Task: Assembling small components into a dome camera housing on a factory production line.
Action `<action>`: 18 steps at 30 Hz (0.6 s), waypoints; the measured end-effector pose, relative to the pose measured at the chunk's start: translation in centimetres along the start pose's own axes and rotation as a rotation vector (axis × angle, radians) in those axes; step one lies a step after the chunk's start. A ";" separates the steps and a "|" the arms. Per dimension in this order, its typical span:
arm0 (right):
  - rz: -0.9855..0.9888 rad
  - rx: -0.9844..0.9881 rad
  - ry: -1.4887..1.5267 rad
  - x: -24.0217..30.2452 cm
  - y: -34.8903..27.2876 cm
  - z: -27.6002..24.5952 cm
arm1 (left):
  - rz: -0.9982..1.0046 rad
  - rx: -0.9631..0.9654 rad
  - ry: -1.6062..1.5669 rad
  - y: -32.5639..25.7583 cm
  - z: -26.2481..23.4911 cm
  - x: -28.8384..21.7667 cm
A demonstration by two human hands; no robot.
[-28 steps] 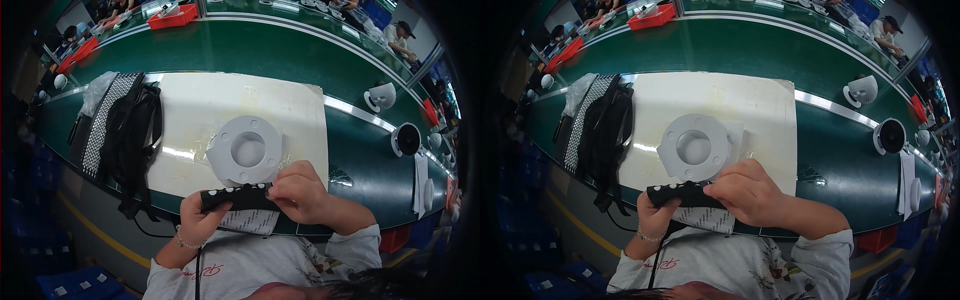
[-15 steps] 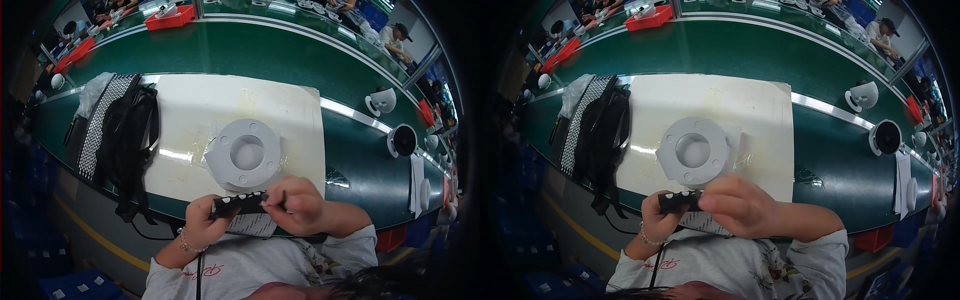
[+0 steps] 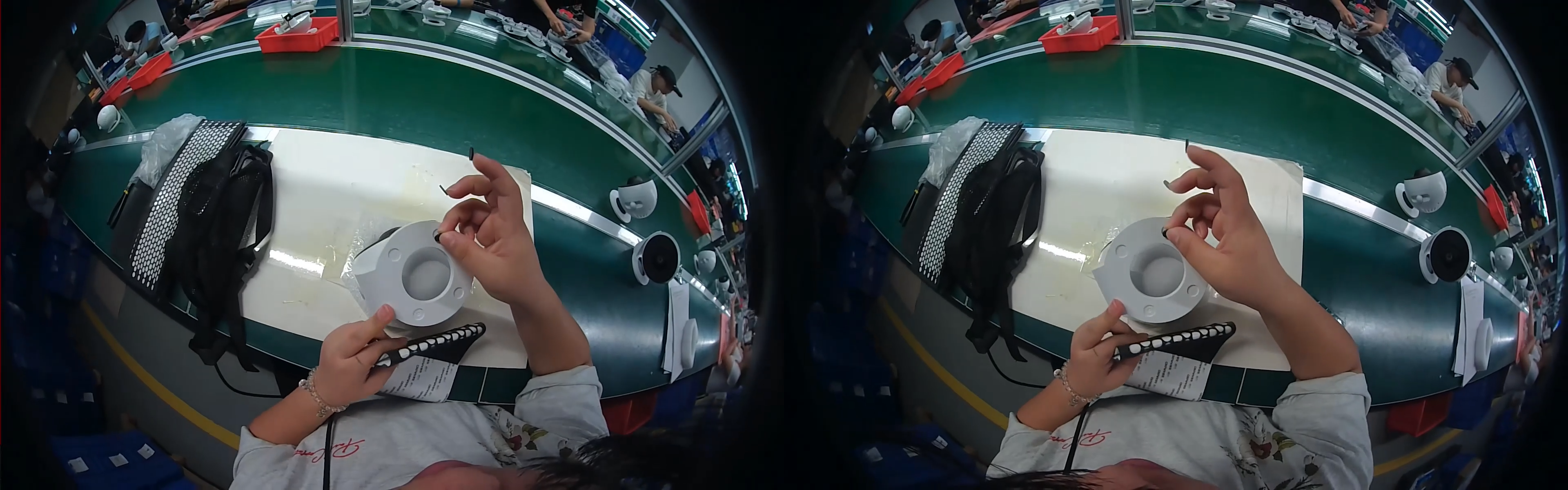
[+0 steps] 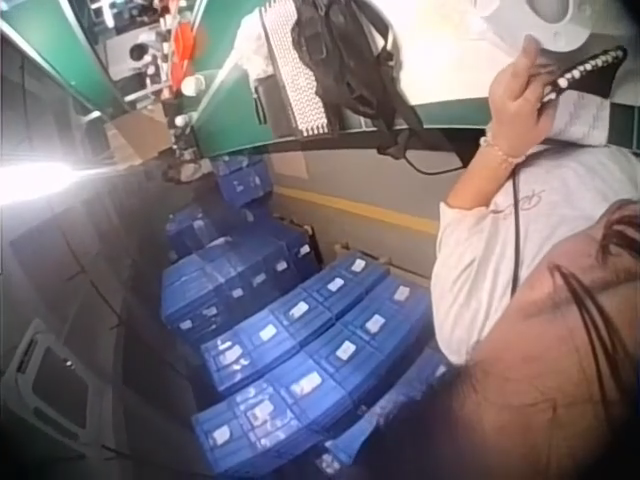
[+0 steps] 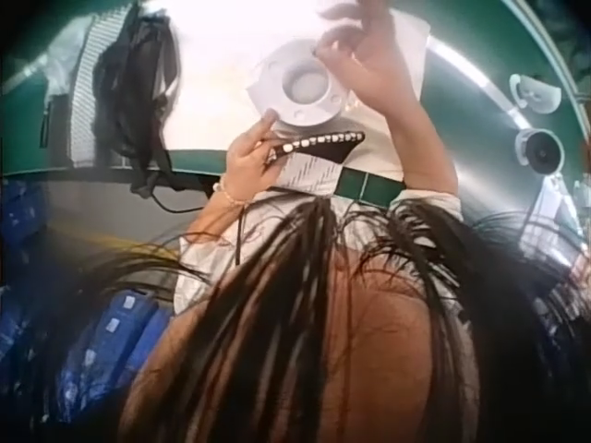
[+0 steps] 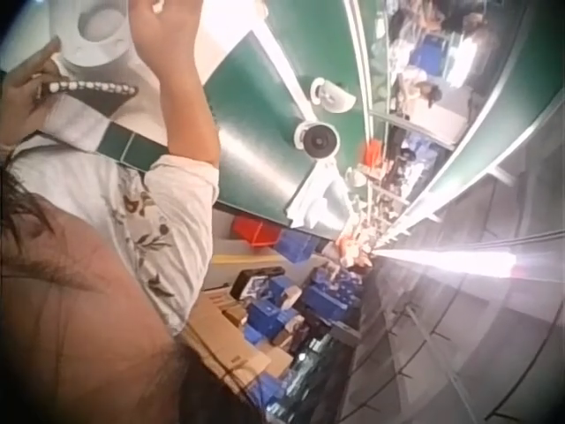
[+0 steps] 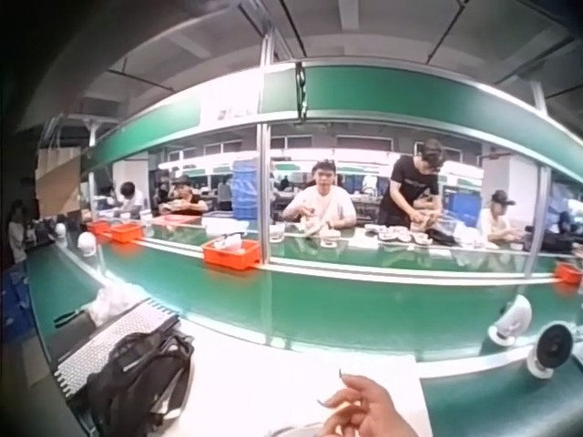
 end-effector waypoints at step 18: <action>-0.398 0.118 -0.711 3.8 -1.7 3.3 | 0.083 -0.067 -0.026 -0.2 0.3 0.4</action>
Point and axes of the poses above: each hand's wrist, its own y-axis towards the middle knuckle, its own z-axis out of the palm, x = y × z, the point moved 7 cm from there along y, towards the middle knuckle, and after that the axes turned 7 degrees about y, right-handed, at the moved point
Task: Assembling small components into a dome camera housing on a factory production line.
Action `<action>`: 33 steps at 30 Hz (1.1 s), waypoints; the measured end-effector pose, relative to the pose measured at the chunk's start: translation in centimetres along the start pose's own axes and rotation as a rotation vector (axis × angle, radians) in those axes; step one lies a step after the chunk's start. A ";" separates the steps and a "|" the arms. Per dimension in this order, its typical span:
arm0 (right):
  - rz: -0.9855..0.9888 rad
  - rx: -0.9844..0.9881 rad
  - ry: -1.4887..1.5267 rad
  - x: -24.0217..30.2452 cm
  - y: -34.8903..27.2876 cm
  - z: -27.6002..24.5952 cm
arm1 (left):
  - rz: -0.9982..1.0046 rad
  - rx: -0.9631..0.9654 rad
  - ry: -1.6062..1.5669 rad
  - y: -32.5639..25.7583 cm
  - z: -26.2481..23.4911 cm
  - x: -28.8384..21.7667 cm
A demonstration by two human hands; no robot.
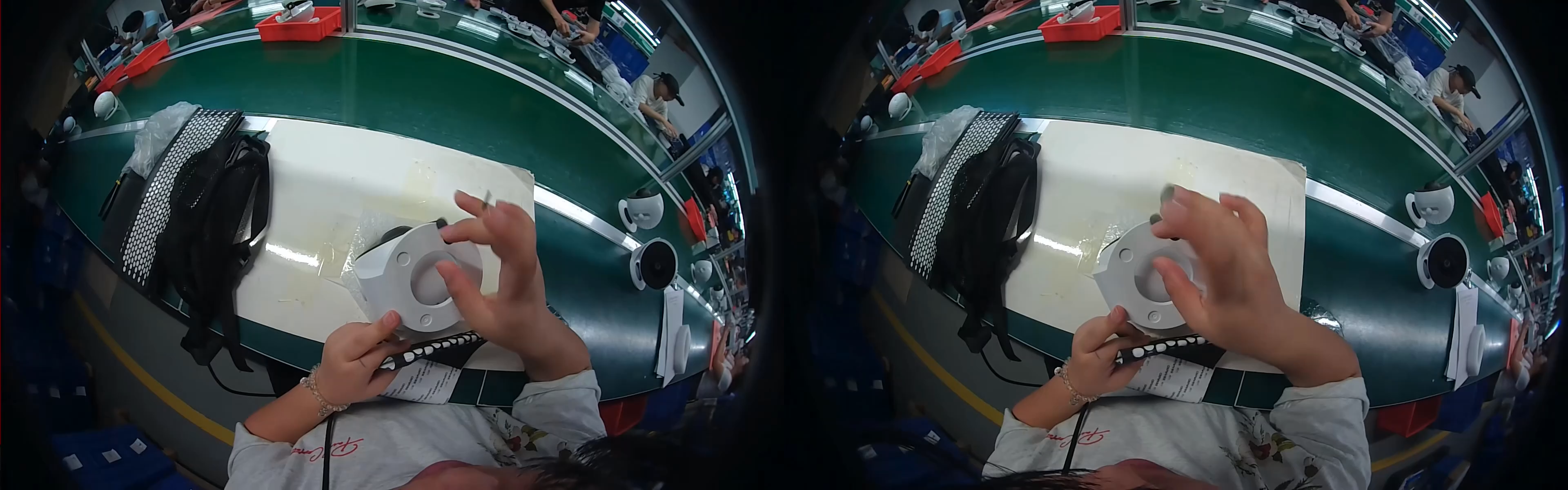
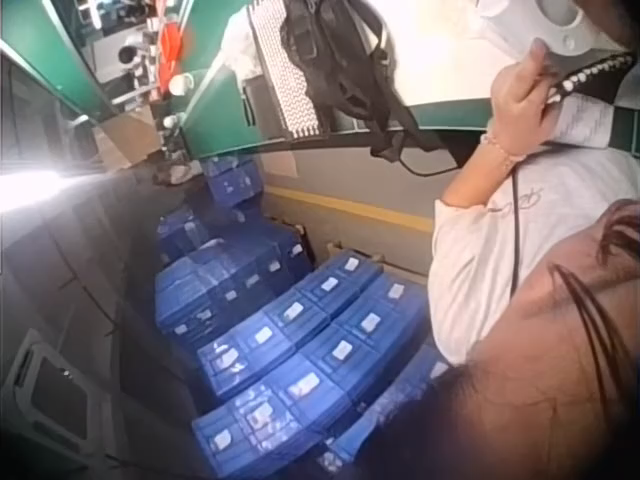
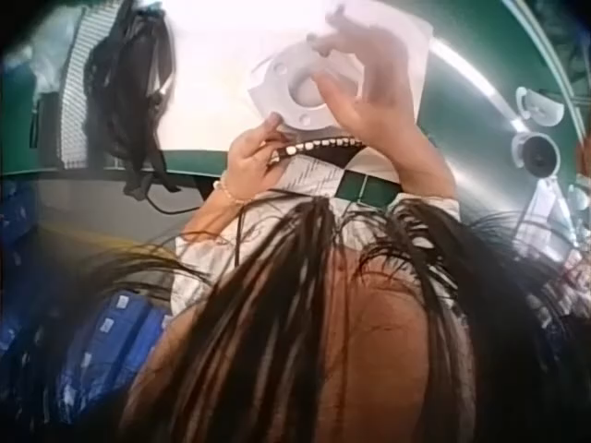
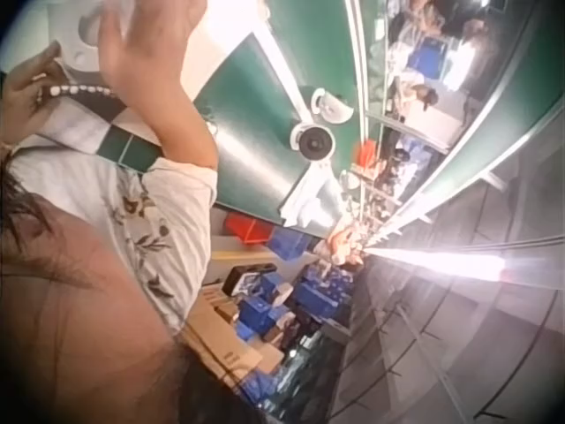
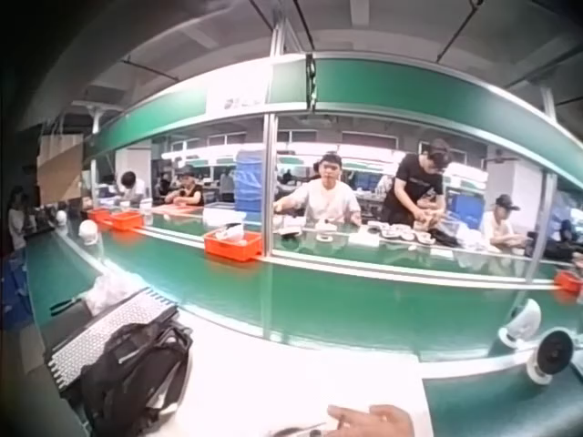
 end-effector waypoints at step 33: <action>-0.116 0.100 -0.219 1.0 -0.1 2.6 | 0.045 0.034 -0.024 0.3 0.1 0.1</action>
Point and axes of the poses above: each hand's wrist, its own y-axis towards the middle knuckle, its own z-axis out of the palm, x = y × z, the point moved 7 cm from there along y, towards the middle knuckle, and after that the axes turned 7 degrees about y, right-handed, at the moved point
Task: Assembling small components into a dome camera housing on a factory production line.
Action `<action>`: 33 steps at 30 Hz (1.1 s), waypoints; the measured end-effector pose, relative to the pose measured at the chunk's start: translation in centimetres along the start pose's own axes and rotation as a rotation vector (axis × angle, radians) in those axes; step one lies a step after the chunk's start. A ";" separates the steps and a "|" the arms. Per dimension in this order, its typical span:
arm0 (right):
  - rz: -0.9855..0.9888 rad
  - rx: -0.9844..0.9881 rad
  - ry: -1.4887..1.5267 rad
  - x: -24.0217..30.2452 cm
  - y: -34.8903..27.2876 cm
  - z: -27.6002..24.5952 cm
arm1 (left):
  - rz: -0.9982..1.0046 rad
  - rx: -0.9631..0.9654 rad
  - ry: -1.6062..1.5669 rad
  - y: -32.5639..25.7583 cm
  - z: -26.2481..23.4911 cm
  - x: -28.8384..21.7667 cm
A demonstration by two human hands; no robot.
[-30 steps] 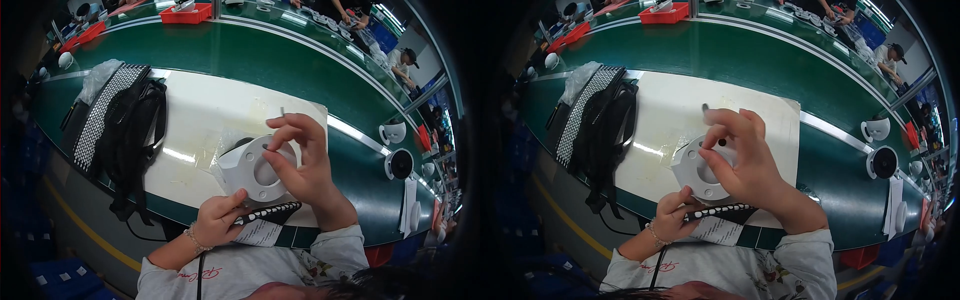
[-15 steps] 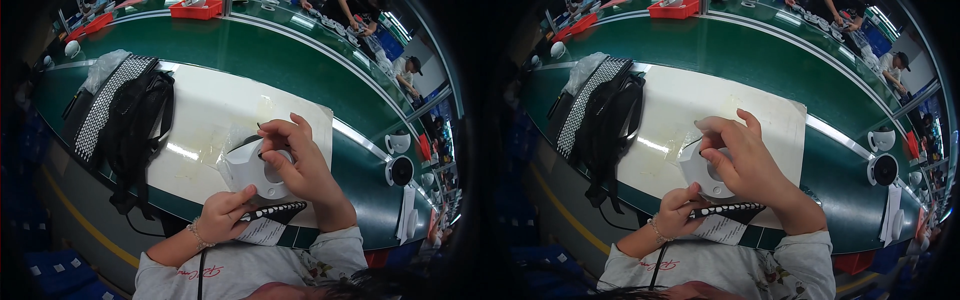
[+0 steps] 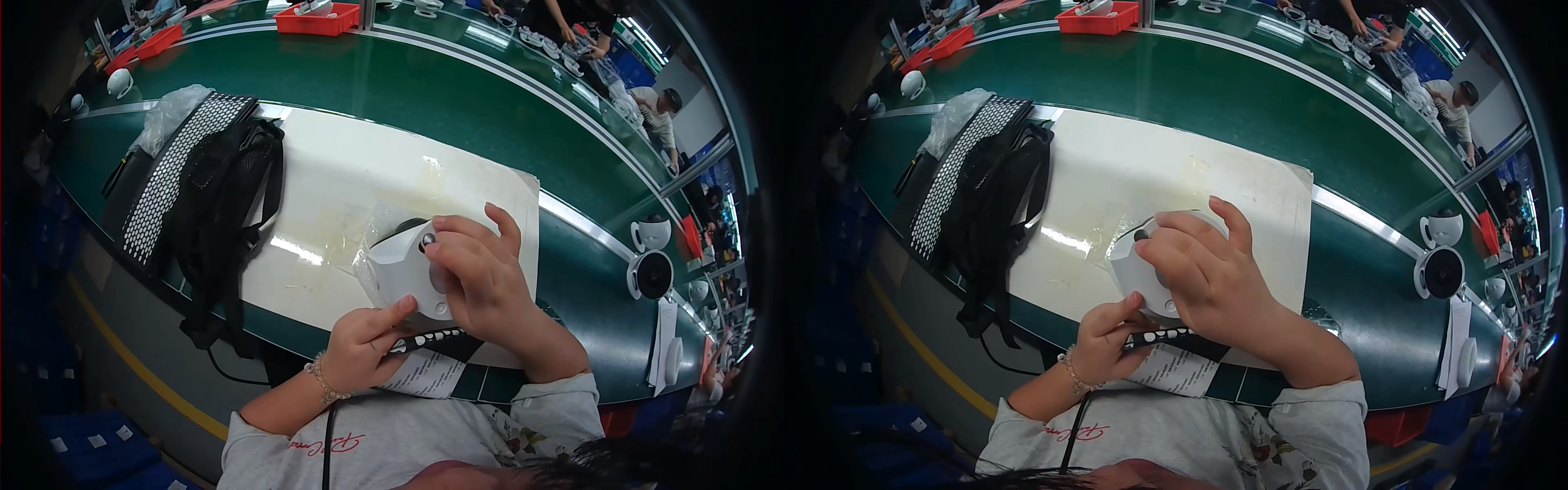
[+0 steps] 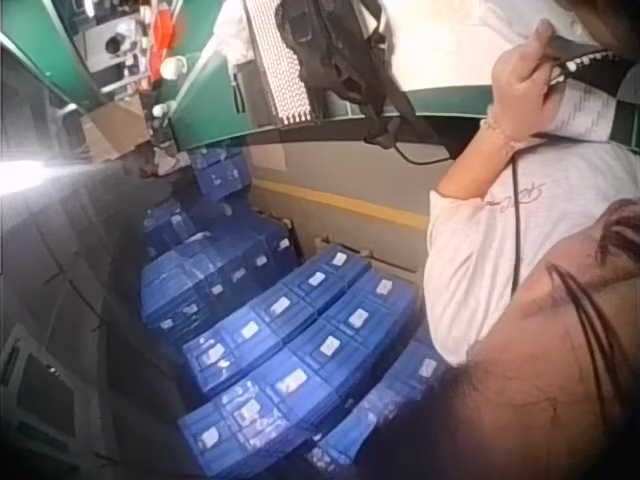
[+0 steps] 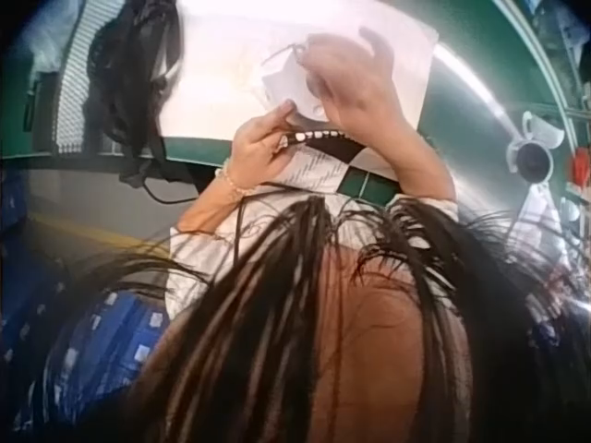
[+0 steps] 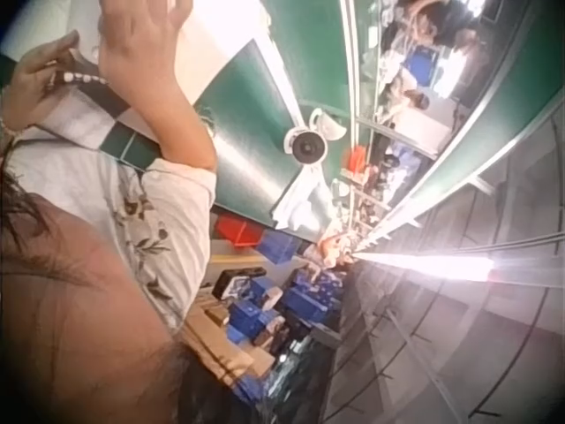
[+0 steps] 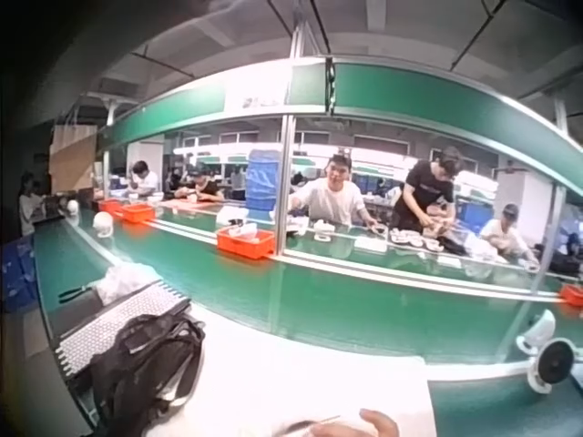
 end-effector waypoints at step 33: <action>0.067 0.018 -0.123 2.1 -5.8 -0.2 | -0.096 -0.136 0.008 0.0 -0.1 0.3</action>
Point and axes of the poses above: each hand's wrist, its own y-axis towards the middle knuckle, its own z-axis out of the palm, x = y × z, the point moved 7 cm from there along y, towards the middle knuckle, and after that the axes turned 7 degrees about y, right-handed, at the moved point
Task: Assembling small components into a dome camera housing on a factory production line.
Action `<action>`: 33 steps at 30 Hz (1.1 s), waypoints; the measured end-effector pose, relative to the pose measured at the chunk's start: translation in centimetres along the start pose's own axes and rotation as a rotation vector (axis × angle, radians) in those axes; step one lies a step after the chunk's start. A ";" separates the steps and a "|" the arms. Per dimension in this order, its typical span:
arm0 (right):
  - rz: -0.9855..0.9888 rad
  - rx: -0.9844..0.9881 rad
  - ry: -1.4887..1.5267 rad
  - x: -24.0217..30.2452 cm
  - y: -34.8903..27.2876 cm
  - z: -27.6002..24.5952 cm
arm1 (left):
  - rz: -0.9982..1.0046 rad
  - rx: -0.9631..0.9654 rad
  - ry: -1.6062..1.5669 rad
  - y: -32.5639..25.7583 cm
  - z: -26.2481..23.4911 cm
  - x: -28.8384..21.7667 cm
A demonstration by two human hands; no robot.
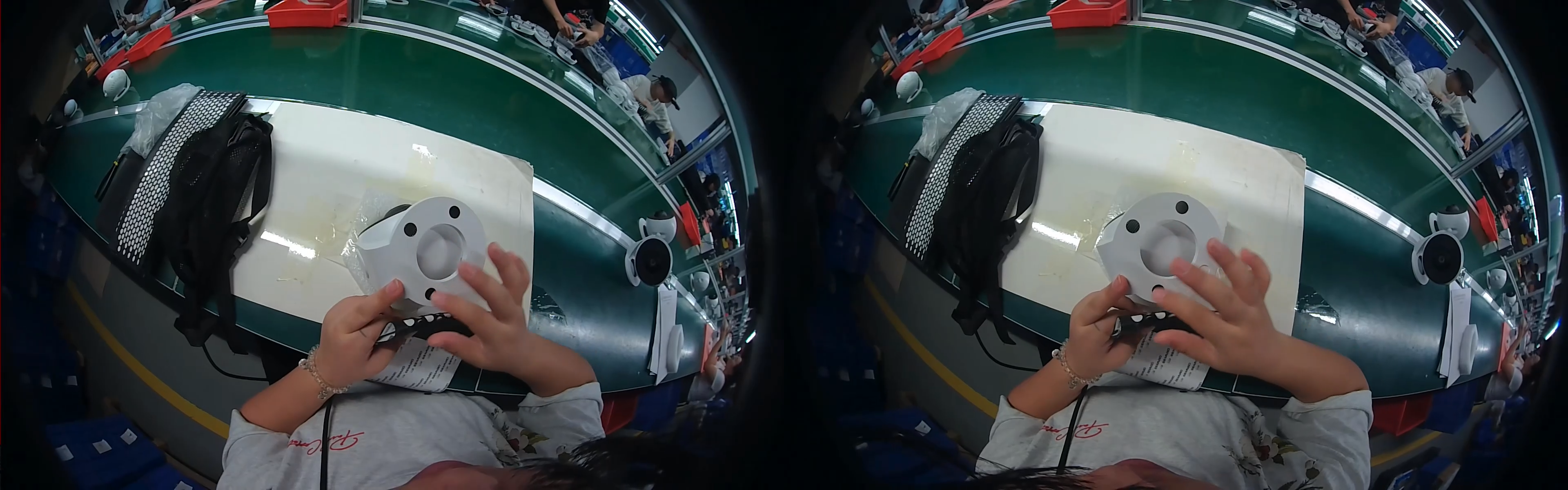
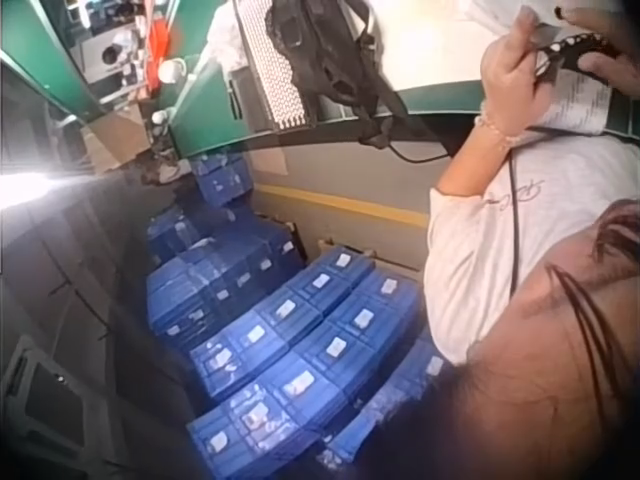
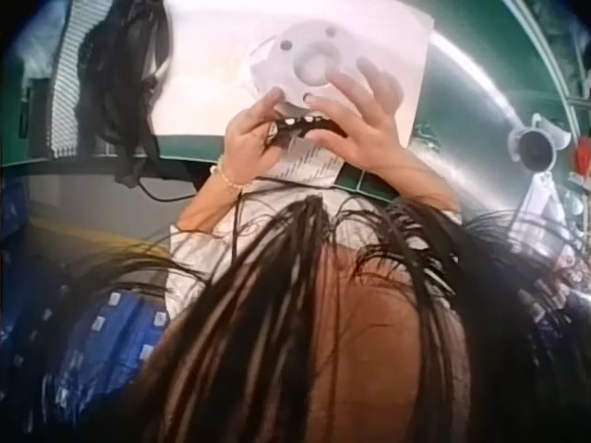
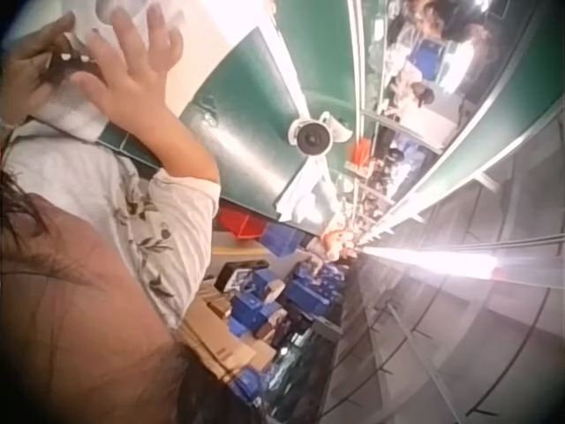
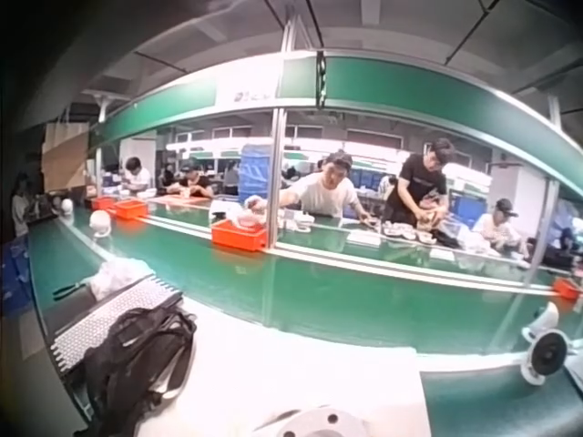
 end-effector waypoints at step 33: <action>0.409 0.024 0.394 -5.6 -0.1 -1.2 | 0.004 0.050 0.042 0.0 0.1 -0.3</action>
Point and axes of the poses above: each hand's wrist, its own y-axis towards the middle knuckle, its own z-axis out of the palm, x = y × z, the point moved 7 cm from there along y, towards the middle knuckle, and after that the axes turned 7 degrees about y, right-handed, at the moved point
